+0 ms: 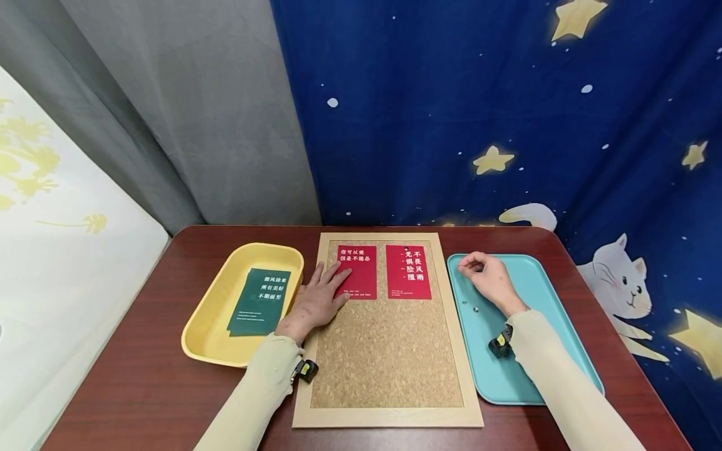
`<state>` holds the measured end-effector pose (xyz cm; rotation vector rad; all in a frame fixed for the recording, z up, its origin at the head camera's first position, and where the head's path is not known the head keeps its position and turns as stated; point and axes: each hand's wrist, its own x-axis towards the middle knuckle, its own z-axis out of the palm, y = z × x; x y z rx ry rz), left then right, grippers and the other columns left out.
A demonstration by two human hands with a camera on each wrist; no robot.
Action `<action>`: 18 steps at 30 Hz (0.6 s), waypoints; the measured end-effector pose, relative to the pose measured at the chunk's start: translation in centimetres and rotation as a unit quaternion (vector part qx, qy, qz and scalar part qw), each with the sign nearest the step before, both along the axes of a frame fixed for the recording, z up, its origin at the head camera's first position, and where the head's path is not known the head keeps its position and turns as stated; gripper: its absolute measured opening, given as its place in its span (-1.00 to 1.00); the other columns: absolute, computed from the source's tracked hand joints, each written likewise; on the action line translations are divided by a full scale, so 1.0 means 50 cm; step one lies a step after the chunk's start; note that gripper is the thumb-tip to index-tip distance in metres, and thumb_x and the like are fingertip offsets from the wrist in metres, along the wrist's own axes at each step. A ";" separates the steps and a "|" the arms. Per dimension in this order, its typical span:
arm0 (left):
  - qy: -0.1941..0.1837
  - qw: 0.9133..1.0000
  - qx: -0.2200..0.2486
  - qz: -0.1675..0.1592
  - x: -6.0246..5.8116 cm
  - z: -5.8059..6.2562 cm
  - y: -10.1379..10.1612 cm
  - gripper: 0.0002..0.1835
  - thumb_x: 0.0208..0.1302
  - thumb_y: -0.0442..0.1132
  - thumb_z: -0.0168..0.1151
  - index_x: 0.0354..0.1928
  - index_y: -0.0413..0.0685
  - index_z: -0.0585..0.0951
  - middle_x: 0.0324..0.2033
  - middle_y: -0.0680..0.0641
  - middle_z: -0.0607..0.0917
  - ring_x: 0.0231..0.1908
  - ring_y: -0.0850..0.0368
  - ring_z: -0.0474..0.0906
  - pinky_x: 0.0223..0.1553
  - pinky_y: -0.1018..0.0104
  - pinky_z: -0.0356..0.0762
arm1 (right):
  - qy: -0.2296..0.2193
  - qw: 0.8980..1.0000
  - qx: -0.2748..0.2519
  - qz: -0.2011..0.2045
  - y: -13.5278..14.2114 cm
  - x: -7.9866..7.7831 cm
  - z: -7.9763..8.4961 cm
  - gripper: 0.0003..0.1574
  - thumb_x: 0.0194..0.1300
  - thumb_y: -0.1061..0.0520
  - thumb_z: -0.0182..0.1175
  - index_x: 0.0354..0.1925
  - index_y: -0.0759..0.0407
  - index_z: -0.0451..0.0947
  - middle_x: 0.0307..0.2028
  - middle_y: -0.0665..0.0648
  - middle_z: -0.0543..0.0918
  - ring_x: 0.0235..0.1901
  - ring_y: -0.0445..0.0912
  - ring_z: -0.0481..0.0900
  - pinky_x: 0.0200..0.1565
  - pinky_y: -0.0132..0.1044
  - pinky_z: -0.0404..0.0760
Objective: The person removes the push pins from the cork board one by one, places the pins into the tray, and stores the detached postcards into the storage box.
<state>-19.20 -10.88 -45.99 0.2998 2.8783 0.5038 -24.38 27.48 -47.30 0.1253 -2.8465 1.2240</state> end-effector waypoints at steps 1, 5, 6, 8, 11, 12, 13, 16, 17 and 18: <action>0.001 1.000 0.000 0.000 0.000 0.000 0.000 -0.35 0.56 0.00 0.11 0.61 0.14 0.27 0.66 -0.11 0.11 0.67 -0.29 -0.16 0.44 -0.50 0.22 | -0.001 1.000 0.000 0.000 -0.001 0.000 -0.001 -0.88 0.46 0.15 0.30 -0.11 0.17 0.70 -0.18 0.25 0.75 -0.27 -0.05 0.57 -0.29 -0.36 0.49; 0.000 1.000 0.003 0.000 0.000 0.002 -0.002 -0.35 0.57 -0.01 0.11 0.61 0.13 0.27 0.67 -0.11 0.11 0.68 -0.28 -0.17 0.44 -0.50 0.21 | -0.001 1.000 0.006 0.001 -0.005 -0.002 -0.003 -0.89 0.46 0.16 0.29 -0.12 0.17 0.70 -0.19 0.24 0.75 -0.27 -0.03 0.58 -0.29 -0.35 0.50; -0.001 1.000 0.005 0.001 0.000 0.002 -0.002 -0.35 0.56 0.00 0.11 0.61 0.13 0.27 0.67 -0.10 0.10 0.68 -0.28 -0.18 0.44 -0.50 0.21 | -0.001 1.000 0.006 0.001 -0.005 -0.002 -0.003 -0.89 0.46 0.16 0.30 -0.12 0.17 0.70 -0.19 0.24 0.75 -0.27 -0.03 0.58 -0.29 -0.35 0.50; -0.003 1.000 0.007 0.001 -0.002 -0.001 -0.002 -0.35 0.56 0.00 0.11 0.61 0.14 0.26 0.67 -0.10 0.09 0.68 -0.28 -0.20 0.45 -0.51 0.20 | 0.002 1.000 0.007 0.003 -0.006 -0.001 -0.004 -0.89 0.45 0.16 0.30 -0.12 0.18 0.70 -0.20 0.24 0.74 -0.27 -0.04 0.58 -0.29 -0.35 0.50; -0.008 1.000 0.008 0.001 -0.006 -0.009 -0.003 -0.34 0.57 0.02 0.09 0.62 0.17 0.24 0.68 -0.08 0.06 0.69 -0.26 -0.24 0.45 -0.51 0.17 | 0.003 1.000 0.006 0.003 -0.007 0.001 -0.005 -0.89 0.44 0.18 0.30 -0.13 0.19 0.71 -0.22 0.24 0.74 -0.29 -0.04 0.58 -0.29 -0.35 0.50; -0.008 1.000 0.009 0.000 -0.007 -0.012 -0.004 -0.34 0.58 0.02 0.08 0.62 0.17 0.23 0.68 -0.08 0.06 0.69 -0.26 -0.25 0.45 -0.52 0.17 | 0.002 1.000 0.007 0.003 -0.006 0.002 -0.006 -0.89 0.44 0.19 0.30 -0.13 0.19 0.71 -0.22 0.23 0.74 -0.29 -0.04 0.58 -0.29 -0.35 0.51; -0.010 1.000 0.009 0.000 -0.009 -0.016 -0.004 -0.34 0.58 0.02 0.07 0.63 0.18 0.22 0.68 -0.08 0.04 0.69 -0.25 -0.26 0.46 -0.52 0.16 | 0.002 1.000 0.008 0.003 -0.006 0.002 -0.007 -0.90 0.44 0.19 0.30 -0.13 0.19 0.71 -0.23 0.23 0.74 -0.30 -0.04 0.58 -0.29 -0.36 0.51; -0.010 1.000 0.011 0.001 -0.010 -0.018 -0.005 -0.33 0.57 0.03 0.09 0.63 0.18 0.22 0.68 -0.07 0.05 0.69 -0.24 -0.27 0.46 -0.52 0.15 | 0.001 1.000 0.007 0.002 -0.005 0.003 -0.011 -0.90 0.43 0.20 0.30 -0.13 0.20 0.71 -0.24 0.23 0.74 -0.31 -0.04 0.58 -0.30 -0.37 0.50; -0.010 1.000 0.011 0.001 -0.010 -0.018 -0.005 -0.33 0.57 0.03 0.09 0.63 0.18 0.22 0.68 -0.07 0.05 0.69 -0.24 -0.27 0.46 -0.52 0.15 | 0.001 1.000 0.006 0.002 -0.005 0.003 -0.012 -0.89 0.43 0.20 0.30 -0.13 0.20 0.71 -0.24 0.23 0.74 -0.31 -0.04 0.57 -0.30 -0.37 0.50; -0.010 1.000 0.011 0.001 -0.010 -0.017 -0.005 -0.33 0.56 0.03 0.09 0.63 0.19 0.22 0.68 -0.07 0.04 0.69 -0.24 -0.27 0.47 -0.52 0.14 | 0.002 1.000 0.006 0.003 -0.005 0.002 -0.013 -0.89 0.43 0.21 0.31 -0.12 0.20 0.71 -0.24 0.23 0.74 -0.31 -0.05 0.57 -0.31 -0.37 0.50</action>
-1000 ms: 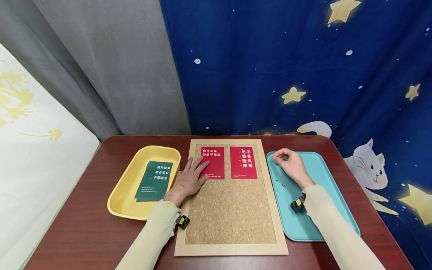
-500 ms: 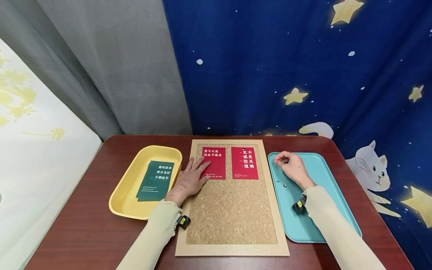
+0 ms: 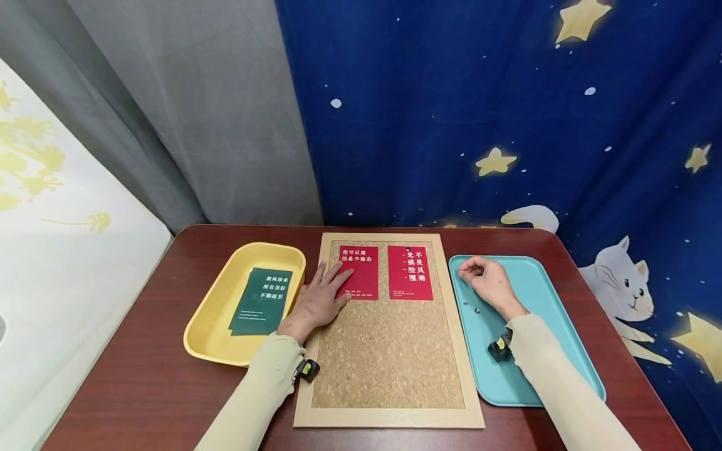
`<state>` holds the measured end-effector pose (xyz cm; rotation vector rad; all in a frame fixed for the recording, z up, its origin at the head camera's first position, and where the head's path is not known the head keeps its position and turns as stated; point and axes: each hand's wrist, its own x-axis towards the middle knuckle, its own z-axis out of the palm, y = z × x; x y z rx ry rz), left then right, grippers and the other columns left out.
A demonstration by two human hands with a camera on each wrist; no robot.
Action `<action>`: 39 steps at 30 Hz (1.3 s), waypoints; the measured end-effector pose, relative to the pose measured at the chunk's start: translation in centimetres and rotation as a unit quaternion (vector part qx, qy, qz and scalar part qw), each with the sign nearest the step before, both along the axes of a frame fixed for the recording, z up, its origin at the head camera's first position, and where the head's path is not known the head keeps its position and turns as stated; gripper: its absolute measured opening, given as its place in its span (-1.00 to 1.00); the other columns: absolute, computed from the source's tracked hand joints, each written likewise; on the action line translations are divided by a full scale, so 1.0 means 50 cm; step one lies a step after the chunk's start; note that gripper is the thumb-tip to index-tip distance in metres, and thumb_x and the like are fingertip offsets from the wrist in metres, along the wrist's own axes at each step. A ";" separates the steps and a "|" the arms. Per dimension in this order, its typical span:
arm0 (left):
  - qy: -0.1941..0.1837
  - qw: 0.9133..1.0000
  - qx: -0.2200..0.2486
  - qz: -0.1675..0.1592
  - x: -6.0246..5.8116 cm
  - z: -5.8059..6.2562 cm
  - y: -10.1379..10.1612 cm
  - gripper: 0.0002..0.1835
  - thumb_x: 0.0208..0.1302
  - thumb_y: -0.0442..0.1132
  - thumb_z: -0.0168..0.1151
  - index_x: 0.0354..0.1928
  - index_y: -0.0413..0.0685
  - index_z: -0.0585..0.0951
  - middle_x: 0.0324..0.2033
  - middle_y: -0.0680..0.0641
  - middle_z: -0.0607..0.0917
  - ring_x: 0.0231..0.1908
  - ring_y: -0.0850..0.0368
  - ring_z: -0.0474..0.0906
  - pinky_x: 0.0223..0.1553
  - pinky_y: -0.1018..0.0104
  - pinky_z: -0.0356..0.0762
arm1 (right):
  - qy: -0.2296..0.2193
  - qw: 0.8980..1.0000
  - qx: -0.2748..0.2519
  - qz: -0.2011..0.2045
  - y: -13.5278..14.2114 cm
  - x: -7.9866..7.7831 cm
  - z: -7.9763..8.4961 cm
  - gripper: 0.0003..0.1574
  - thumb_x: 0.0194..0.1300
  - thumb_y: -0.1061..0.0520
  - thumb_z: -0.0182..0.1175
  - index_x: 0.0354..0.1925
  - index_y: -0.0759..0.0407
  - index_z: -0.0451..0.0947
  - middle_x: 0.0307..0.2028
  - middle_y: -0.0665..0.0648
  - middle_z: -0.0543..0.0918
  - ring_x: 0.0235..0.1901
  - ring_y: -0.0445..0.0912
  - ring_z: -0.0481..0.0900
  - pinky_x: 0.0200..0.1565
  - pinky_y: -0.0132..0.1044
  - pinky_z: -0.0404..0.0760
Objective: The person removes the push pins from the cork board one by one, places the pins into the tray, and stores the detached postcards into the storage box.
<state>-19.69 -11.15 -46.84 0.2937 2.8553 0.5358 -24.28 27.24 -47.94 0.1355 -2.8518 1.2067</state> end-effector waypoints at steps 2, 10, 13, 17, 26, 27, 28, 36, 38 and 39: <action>0.001 1.000 0.000 0.000 0.002 0.005 0.000 -0.33 0.56 0.02 0.10 0.63 0.18 0.23 0.68 -0.08 0.05 0.69 -0.25 -0.25 0.46 -0.52 0.15 | -0.001 1.000 -0.002 -0.001 0.000 -0.001 -0.001 -0.89 0.43 0.20 0.31 -0.12 0.20 0.71 -0.23 0.24 0.74 -0.32 -0.05 0.57 -0.32 -0.37 0.50; 0.011 1.000 -0.005 -0.002 0.008 0.014 0.004 -0.35 0.57 0.01 0.09 0.62 0.16 0.25 0.67 -0.10 0.09 0.68 -0.28 -0.19 0.44 -0.50 0.21 | -0.008 1.000 -0.004 -0.003 0.003 -0.002 -0.003 -0.87 0.43 0.19 0.31 -0.11 0.21 0.71 -0.22 0.24 0.75 -0.30 -0.06 0.58 -0.30 -0.37 0.53; 0.011 1.000 -0.007 0.001 0.010 0.019 0.004 -0.35 0.57 0.00 0.11 0.61 0.14 0.27 0.66 -0.10 0.11 0.67 -0.29 -0.16 0.44 -0.51 0.20 | -0.005 1.000 -0.003 -0.001 0.003 -0.002 -0.002 -0.86 0.44 0.18 0.31 -0.09 0.21 0.71 -0.21 0.24 0.74 -0.27 -0.06 0.60 -0.28 -0.36 0.54; 0.011 1.000 -0.010 0.001 0.009 0.021 0.005 -0.36 0.57 -0.02 0.10 0.61 0.14 0.27 0.66 -0.10 0.12 0.67 -0.29 -0.15 0.44 -0.52 0.19 | 0.000 1.000 -0.001 -0.004 0.006 0.000 -0.002 -0.86 0.45 0.16 0.30 -0.09 0.19 0.70 -0.19 0.24 0.74 -0.25 -0.06 0.61 -0.27 -0.36 0.54; 0.008 1.000 -0.009 0.000 0.010 0.019 0.006 -0.35 0.57 0.01 0.10 0.62 0.15 0.25 0.67 -0.10 0.09 0.68 -0.27 -0.18 0.46 -0.50 0.19 | 0.013 1.000 -0.002 0.007 -0.001 0.003 -0.001 -0.81 0.47 0.06 0.31 -0.06 0.13 0.68 -0.07 0.18 0.62 -0.10 0.01 0.60 -0.08 -0.25 0.55; 0.009 1.000 -0.009 0.000 0.010 0.020 0.006 -0.35 0.57 0.01 0.10 0.62 0.15 0.25 0.67 -0.10 0.09 0.68 -0.28 -0.18 0.45 -0.50 0.19 | 0.014 1.000 0.001 0.008 -0.002 0.003 -0.001 -0.80 0.46 0.04 0.31 -0.06 0.11 0.67 -0.07 0.17 0.61 -0.10 0.01 0.59 -0.06 -0.22 0.55; 0.010 1.000 -0.010 -0.001 0.010 0.021 0.006 -0.35 0.57 0.01 0.10 0.61 0.15 0.25 0.67 -0.10 0.10 0.68 -0.28 -0.17 0.45 -0.50 0.20 | 0.017 1.000 0.006 0.012 -0.003 0.004 0.000 -0.77 0.46 0.01 0.32 -0.05 0.11 0.67 -0.06 0.17 0.61 -0.08 0.03 0.58 -0.03 -0.17 0.55; 0.008 1.000 -0.008 -0.001 0.012 0.021 0.005 -0.35 0.58 0.01 0.09 0.62 0.15 0.25 0.67 -0.10 0.10 0.68 -0.28 -0.18 0.44 -0.49 0.22 | 0.006 0.994 0.078 0.071 -0.015 0.008 0.010 -0.35 0.36 -0.21 0.38 0.21 0.16 0.59 0.24 0.23 0.54 0.26 0.19 0.46 0.30 0.26 0.46; 0.009 1.000 -0.010 -0.003 0.012 0.020 0.005 -0.35 0.58 0.02 0.09 0.62 0.15 0.25 0.67 -0.10 0.10 0.68 -0.28 -0.17 0.44 -0.48 0.23 | -0.004 0.991 0.104 0.087 -0.021 0.012 0.014 -0.23 0.32 -0.27 0.39 0.29 0.14 0.53 0.33 0.24 0.48 0.34 0.22 0.40 0.34 0.31 0.44; 0.010 1.000 -0.012 -0.003 0.011 0.020 0.006 -0.35 0.58 0.01 0.09 0.62 0.15 0.25 0.67 -0.10 0.10 0.68 -0.28 -0.17 0.44 -0.48 0.24 | -0.009 0.988 0.117 0.095 -0.024 0.014 0.016 -0.16 0.30 -0.31 0.39 0.33 0.13 0.50 0.38 0.24 0.45 0.37 0.22 0.37 0.35 0.33 0.44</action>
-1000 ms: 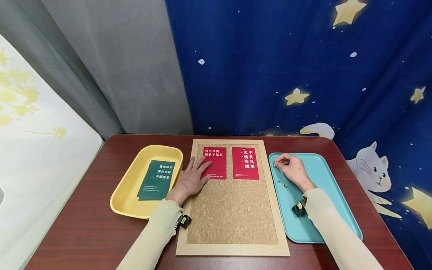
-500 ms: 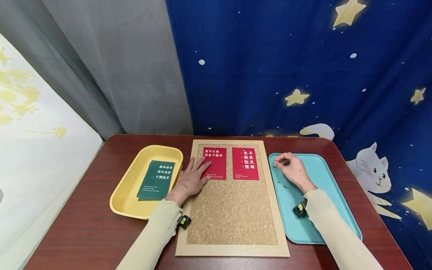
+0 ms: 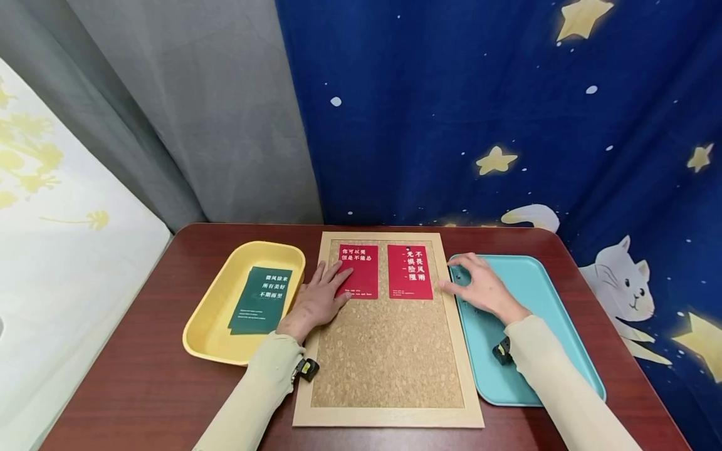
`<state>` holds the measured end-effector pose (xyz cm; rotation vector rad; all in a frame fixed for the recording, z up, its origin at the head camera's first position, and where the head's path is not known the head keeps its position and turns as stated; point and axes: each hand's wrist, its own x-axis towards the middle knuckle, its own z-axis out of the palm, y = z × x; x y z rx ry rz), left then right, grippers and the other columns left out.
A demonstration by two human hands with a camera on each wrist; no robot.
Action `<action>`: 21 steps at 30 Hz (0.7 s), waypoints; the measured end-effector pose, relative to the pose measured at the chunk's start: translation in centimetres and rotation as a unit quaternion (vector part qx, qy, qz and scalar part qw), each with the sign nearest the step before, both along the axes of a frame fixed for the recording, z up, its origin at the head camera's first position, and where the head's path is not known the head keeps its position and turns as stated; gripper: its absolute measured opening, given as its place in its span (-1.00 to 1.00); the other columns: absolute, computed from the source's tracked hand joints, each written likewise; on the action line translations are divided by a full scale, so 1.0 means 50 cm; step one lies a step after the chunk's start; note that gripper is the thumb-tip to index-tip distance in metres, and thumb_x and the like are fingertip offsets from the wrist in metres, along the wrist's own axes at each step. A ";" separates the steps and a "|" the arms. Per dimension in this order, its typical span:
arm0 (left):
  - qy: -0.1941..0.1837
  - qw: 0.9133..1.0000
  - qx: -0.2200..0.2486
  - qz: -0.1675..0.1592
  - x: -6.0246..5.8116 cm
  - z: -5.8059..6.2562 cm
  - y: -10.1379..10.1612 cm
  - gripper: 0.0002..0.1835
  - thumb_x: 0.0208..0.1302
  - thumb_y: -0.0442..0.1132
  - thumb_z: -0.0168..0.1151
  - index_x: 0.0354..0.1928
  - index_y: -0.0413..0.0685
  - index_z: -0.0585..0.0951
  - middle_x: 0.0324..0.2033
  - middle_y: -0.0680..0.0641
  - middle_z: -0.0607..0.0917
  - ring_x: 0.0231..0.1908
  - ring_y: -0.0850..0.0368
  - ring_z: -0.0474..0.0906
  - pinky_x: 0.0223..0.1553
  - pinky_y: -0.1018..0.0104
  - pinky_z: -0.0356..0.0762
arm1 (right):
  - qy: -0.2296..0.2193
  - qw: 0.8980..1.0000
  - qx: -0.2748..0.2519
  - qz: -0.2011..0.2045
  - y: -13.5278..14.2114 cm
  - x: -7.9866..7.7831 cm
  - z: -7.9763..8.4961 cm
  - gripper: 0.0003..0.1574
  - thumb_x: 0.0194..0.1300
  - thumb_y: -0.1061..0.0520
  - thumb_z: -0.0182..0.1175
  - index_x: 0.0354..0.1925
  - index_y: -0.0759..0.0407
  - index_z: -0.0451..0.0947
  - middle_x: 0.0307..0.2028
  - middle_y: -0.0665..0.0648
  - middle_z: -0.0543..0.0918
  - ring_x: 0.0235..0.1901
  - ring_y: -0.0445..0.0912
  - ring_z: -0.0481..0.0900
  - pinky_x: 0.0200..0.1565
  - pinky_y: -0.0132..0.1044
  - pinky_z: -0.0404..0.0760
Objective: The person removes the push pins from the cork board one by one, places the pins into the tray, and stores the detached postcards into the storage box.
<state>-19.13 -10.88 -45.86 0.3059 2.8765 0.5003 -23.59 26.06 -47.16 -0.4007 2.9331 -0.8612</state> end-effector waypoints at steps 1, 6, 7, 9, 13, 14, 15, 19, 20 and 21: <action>0.000 1.000 -0.001 0.000 0.000 0.000 0.000 -0.35 0.58 0.01 0.08 0.62 0.15 0.25 0.67 -0.10 0.10 0.68 -0.28 -0.17 0.44 -0.47 0.24 | -0.003 1.000 0.012 0.007 -0.003 0.002 0.002 -0.10 0.28 -0.34 0.39 0.37 0.13 0.48 0.41 0.25 0.42 0.40 0.23 0.35 0.36 0.35 0.43; -0.001 1.000 0.003 0.001 -0.003 0.004 0.000 -0.35 0.57 0.01 0.09 0.62 0.15 0.25 0.67 -0.10 0.10 0.68 -0.28 -0.17 0.45 -0.48 0.21 | -0.008 0.998 0.055 0.039 -0.018 0.015 0.012 0.16 0.18 -0.48 0.39 0.49 0.14 0.36 0.52 0.26 0.32 0.49 0.25 0.26 0.40 0.37 0.39; 0.000 1.000 0.005 0.000 -0.003 0.003 0.000 -0.34 0.57 0.01 0.10 0.62 0.15 0.25 0.67 -0.10 0.10 0.68 -0.28 -0.17 0.45 -0.48 0.21 | -0.008 0.997 0.059 0.044 -0.020 0.018 0.013 0.19 0.17 -0.49 0.40 0.50 0.14 0.34 0.53 0.26 0.31 0.50 0.25 0.25 0.41 0.37 0.38; 0.000 1.000 0.008 0.000 -0.006 0.001 0.000 -0.35 0.56 0.00 0.11 0.61 0.15 0.26 0.67 -0.11 0.10 0.68 -0.29 -0.18 0.45 -0.49 0.21 | -0.011 0.997 0.062 0.054 -0.023 0.023 0.015 0.24 0.15 -0.50 0.41 0.53 0.15 0.31 0.56 0.26 0.27 0.53 0.26 0.22 0.43 0.38 0.35; -0.009 1.000 0.009 0.002 -0.008 -0.011 -0.004 -0.33 0.57 0.02 0.08 0.63 0.19 0.21 0.68 -0.08 0.05 0.69 -0.26 -0.25 0.48 -0.50 0.15 | -0.022 0.995 0.065 0.066 -0.028 0.030 0.014 0.30 0.14 -0.50 0.41 0.57 0.15 0.24 0.61 0.25 0.20 0.57 0.27 0.16 0.47 0.40 0.28; -0.010 1.000 0.009 0.002 -0.009 -0.014 -0.004 -0.33 0.58 0.03 0.07 0.64 0.20 0.20 0.69 -0.07 0.04 0.69 -0.25 -0.27 0.48 -0.50 0.13 | -0.025 0.995 0.066 0.067 -0.030 0.031 0.013 0.31 0.14 -0.50 0.41 0.58 0.14 0.22 0.62 0.24 0.18 0.58 0.27 0.15 0.47 0.40 0.26; -0.010 1.000 0.009 0.002 -0.009 -0.016 -0.005 -0.33 0.58 0.03 0.07 0.64 0.20 0.20 0.69 -0.07 0.04 0.69 -0.25 -0.27 0.48 -0.51 0.13 | -0.028 0.995 0.067 0.068 -0.031 0.032 0.013 0.32 0.14 -0.50 0.41 0.59 0.14 0.21 0.63 0.24 0.17 0.59 0.27 0.13 0.48 0.40 0.25; -0.009 1.000 0.010 0.002 -0.009 -0.019 -0.006 -0.32 0.57 0.02 0.07 0.64 0.20 0.19 0.69 -0.07 0.03 0.69 -0.24 -0.27 0.48 -0.51 0.12 | -0.032 0.994 0.074 0.069 -0.035 0.034 0.010 0.34 0.13 -0.52 0.40 0.60 0.11 0.18 0.64 0.25 0.14 0.60 0.29 0.09 0.50 0.42 0.18; -0.006 1.000 0.011 0.002 -0.009 -0.016 -0.006 -0.33 0.57 0.02 0.07 0.64 0.19 0.20 0.68 -0.08 0.05 0.69 -0.26 -0.26 0.48 -0.51 0.14 | -0.032 0.994 0.076 0.069 -0.035 0.035 0.009 0.34 0.13 -0.53 0.39 0.61 0.10 0.18 0.64 0.25 0.13 0.61 0.30 0.08 0.50 0.44 0.16; -0.006 1.000 0.011 0.002 -0.008 -0.014 -0.005 -0.33 0.58 0.01 0.07 0.63 0.18 0.21 0.68 -0.08 0.05 0.69 -0.26 -0.25 0.47 -0.51 0.14 | -0.033 0.994 0.078 0.069 -0.036 0.035 0.008 0.35 0.12 -0.54 0.38 0.61 0.09 0.17 0.64 0.25 0.13 0.61 0.31 0.06 0.50 0.46 0.14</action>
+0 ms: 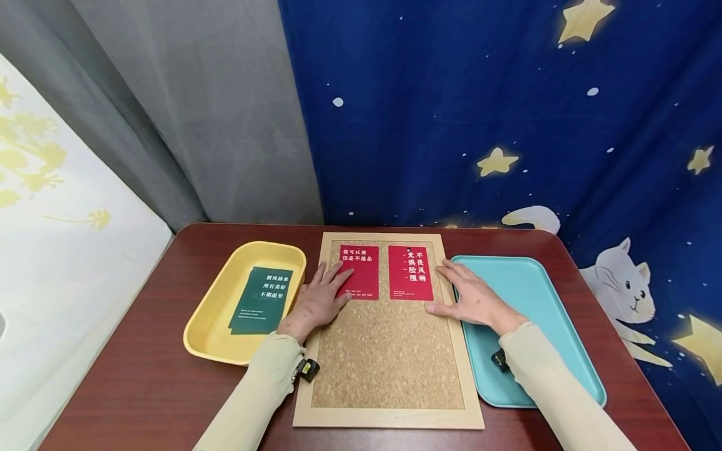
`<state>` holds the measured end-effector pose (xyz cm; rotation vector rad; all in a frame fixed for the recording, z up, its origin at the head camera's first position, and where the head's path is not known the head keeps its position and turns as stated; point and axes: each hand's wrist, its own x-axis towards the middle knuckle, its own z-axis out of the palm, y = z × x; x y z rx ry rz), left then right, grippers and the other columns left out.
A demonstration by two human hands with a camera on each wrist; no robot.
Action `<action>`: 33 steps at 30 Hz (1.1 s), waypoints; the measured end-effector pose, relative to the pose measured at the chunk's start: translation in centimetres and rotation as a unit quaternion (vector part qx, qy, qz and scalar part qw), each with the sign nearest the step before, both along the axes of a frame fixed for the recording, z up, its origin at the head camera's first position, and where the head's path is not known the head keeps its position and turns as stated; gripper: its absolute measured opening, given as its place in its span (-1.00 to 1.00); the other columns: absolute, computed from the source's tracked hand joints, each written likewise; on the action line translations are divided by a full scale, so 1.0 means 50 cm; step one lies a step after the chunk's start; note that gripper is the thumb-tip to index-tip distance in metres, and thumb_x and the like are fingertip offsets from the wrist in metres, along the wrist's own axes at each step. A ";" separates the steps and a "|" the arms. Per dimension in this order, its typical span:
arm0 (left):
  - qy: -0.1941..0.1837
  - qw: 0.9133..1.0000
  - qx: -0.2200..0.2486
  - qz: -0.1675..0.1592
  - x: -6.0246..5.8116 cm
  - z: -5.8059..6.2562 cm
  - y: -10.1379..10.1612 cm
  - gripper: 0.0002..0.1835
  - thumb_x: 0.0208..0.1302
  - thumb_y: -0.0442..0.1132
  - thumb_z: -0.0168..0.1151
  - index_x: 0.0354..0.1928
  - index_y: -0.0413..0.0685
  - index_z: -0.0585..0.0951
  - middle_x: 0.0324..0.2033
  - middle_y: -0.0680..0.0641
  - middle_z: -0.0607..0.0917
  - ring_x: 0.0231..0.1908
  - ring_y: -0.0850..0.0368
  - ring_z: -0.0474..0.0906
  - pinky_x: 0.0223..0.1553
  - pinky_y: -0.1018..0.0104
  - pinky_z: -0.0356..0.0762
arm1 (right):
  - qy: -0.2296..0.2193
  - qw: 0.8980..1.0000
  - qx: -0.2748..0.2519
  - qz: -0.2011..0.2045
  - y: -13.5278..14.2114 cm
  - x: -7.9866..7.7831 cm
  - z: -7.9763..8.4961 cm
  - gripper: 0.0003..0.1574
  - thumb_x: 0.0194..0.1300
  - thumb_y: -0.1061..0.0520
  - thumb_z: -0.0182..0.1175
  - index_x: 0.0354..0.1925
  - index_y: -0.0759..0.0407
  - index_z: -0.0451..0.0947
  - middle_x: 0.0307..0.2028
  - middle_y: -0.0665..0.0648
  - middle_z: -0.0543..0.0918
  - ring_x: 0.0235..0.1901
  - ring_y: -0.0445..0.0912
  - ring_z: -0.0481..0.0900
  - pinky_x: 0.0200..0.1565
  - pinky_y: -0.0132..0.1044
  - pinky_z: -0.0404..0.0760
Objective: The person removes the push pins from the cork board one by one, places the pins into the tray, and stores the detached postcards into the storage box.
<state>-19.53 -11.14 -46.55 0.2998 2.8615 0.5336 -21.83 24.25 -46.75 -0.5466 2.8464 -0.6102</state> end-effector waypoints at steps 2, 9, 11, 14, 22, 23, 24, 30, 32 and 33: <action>-0.001 1.000 0.000 0.000 0.002 0.005 0.001 -0.34 0.58 0.01 0.07 0.63 0.18 0.21 0.68 -0.09 0.06 0.69 -0.26 -0.24 0.47 -0.50 0.15 | -0.002 1.000 0.004 0.001 -0.001 0.002 -0.001 0.36 0.12 -0.56 0.37 0.62 0.07 0.16 0.64 0.25 0.12 0.62 0.32 0.04 0.48 0.51 0.09; 0.005 1.000 -0.005 -0.001 0.007 0.013 0.005 -0.34 0.58 0.02 0.09 0.62 0.16 0.23 0.67 -0.10 0.08 0.68 -0.28 -0.20 0.46 -0.49 0.18 | -0.005 1.000 0.014 0.001 -0.004 0.007 -0.007 0.40 0.10 -0.62 0.33 0.64 0.02 0.10 0.66 0.21 0.07 0.63 0.33 0.01 0.46 0.60 -0.03; 0.005 1.000 -0.004 -0.001 0.006 0.013 0.005 -0.34 0.57 0.03 0.09 0.62 0.16 0.24 0.67 -0.10 0.08 0.68 -0.28 -0.20 0.46 -0.49 0.18 | -0.004 1.000 0.017 0.001 -0.005 0.009 -0.009 0.41 0.09 -0.63 0.32 0.65 0.00 0.09 0.67 0.21 0.05 0.63 0.32 0.01 0.46 0.61 -0.04; 0.003 1.000 -0.004 -0.001 0.006 0.014 0.005 -0.34 0.57 0.03 0.09 0.62 0.16 0.23 0.67 -0.09 0.08 0.68 -0.27 -0.21 0.47 -0.49 0.18 | -0.006 1.000 0.020 0.003 -0.007 0.011 -0.011 0.41 0.10 -0.64 0.31 0.65 -0.02 0.08 0.68 0.19 0.02 0.63 0.32 0.01 0.46 0.61 -0.06; 0.002 1.000 -0.010 0.001 0.008 0.017 0.006 -0.34 0.57 0.03 0.09 0.62 0.16 0.24 0.67 -0.10 0.09 0.68 -0.28 -0.18 0.47 -0.46 0.19 | -0.015 1.000 0.022 0.003 -0.009 0.013 -0.009 0.40 0.10 -0.64 0.30 0.65 -0.03 0.07 0.68 0.20 -0.01 0.63 0.32 0.00 0.46 0.61 -0.08; 0.002 1.000 -0.009 0.001 0.008 0.017 0.007 -0.34 0.57 0.02 0.09 0.62 0.16 0.24 0.67 -0.10 0.09 0.68 -0.28 -0.18 0.47 -0.46 0.20 | -0.015 1.000 0.022 0.003 -0.009 0.014 -0.009 0.40 0.11 -0.64 0.30 0.65 -0.04 0.07 0.68 0.19 -0.01 0.63 0.32 0.00 0.46 0.61 -0.08; 0.002 1.000 -0.009 0.000 0.008 0.016 0.007 -0.35 0.57 0.02 0.09 0.62 0.15 0.25 0.67 -0.10 0.10 0.68 -0.29 -0.18 0.47 -0.46 0.20 | -0.016 1.000 0.022 0.003 -0.009 0.014 -0.010 0.40 0.11 -0.64 0.30 0.66 -0.04 0.07 0.68 0.19 -0.01 0.63 0.32 0.00 0.46 0.61 -0.09; -0.003 1.000 -0.015 -0.001 0.005 0.020 0.006 -0.33 0.56 0.04 0.11 0.62 0.16 0.25 0.67 -0.11 0.10 0.67 -0.29 -0.17 0.47 -0.48 0.19 | -0.019 1.000 0.018 0.002 -0.009 0.014 -0.010 0.39 0.12 -0.61 0.31 0.66 -0.04 0.07 0.68 0.20 -0.02 0.63 0.30 -0.02 0.46 0.62 -0.10; -0.009 1.000 -0.016 0.001 0.004 0.021 0.006 -0.32 0.55 0.05 0.11 0.62 0.17 0.24 0.67 -0.10 0.09 0.68 -0.28 -0.19 0.47 -0.48 0.18 | -0.021 1.000 0.016 0.001 -0.010 0.015 -0.010 0.38 0.12 -0.60 0.32 0.65 -0.03 0.07 0.68 0.20 -0.02 0.64 0.30 -0.02 0.46 0.63 -0.11; -0.010 1.000 -0.016 0.002 0.004 0.022 0.006 -0.31 0.54 0.05 0.12 0.62 0.17 0.24 0.67 -0.10 0.10 0.68 -0.28 -0.18 0.47 -0.49 0.18 | -0.022 1.000 0.015 0.001 -0.011 0.016 -0.010 0.38 0.12 -0.59 0.33 0.65 -0.03 0.07 0.68 0.21 -0.01 0.63 0.30 -0.01 0.45 0.63 -0.11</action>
